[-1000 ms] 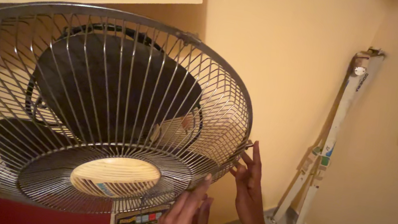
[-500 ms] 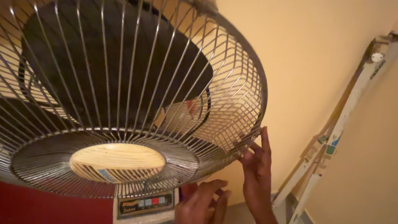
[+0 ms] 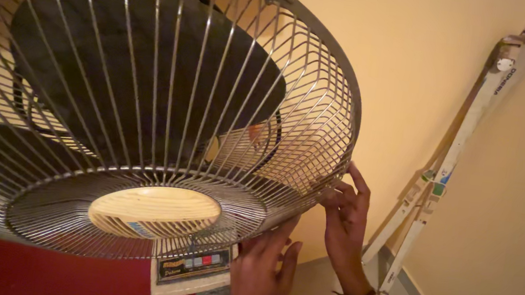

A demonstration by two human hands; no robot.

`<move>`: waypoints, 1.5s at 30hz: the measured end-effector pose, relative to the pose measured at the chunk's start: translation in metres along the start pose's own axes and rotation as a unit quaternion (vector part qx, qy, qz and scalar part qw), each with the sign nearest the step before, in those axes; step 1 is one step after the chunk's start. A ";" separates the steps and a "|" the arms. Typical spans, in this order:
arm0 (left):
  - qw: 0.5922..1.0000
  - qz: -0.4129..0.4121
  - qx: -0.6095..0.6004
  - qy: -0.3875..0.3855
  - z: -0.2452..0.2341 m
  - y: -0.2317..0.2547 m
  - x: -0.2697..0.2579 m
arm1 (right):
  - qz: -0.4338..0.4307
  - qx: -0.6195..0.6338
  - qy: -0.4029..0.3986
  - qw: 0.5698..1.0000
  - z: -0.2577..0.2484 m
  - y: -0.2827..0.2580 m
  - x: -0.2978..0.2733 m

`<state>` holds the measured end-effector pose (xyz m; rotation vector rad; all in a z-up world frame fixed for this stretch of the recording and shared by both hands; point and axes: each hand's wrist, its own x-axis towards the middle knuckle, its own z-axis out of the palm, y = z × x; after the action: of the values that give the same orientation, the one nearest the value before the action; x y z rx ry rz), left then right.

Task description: The person reassembles an electric fan by hand, securing the front grille to the base and then tying a thin wire around the grille to hold it in place. The fan remains on a red table throughout.

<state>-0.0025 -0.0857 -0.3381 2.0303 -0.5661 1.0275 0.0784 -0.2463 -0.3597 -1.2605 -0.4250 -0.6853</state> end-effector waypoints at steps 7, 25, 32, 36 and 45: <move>0.997 -0.048 -0.042 -0.046 0.004 -0.006 -0.003 | 0.014 -0.016 0.052 0.998 0.002 0.005 -0.002; 0.988 -0.084 -0.128 -0.013 0.034 0.015 -0.006 | 0.163 0.103 -0.088 0.977 -0.035 0.047 0.006; 0.985 -0.131 -0.095 0.056 0.071 0.033 0.012 | 0.201 0.149 -0.168 0.953 -0.053 0.066 0.020; 0.982 -0.161 -0.058 0.085 0.087 0.044 0.020 | 0.216 0.160 -0.203 0.942 -0.058 0.079 0.027; 0.976 -0.101 0.067 0.181 0.118 0.062 0.031 | 0.216 0.220 -0.288 0.907 -0.067 0.104 0.032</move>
<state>0.0295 -0.2180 -0.3294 1.9031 -0.0990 1.2963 0.1674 -0.3029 -0.4314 -1.0506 -0.7087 0.1787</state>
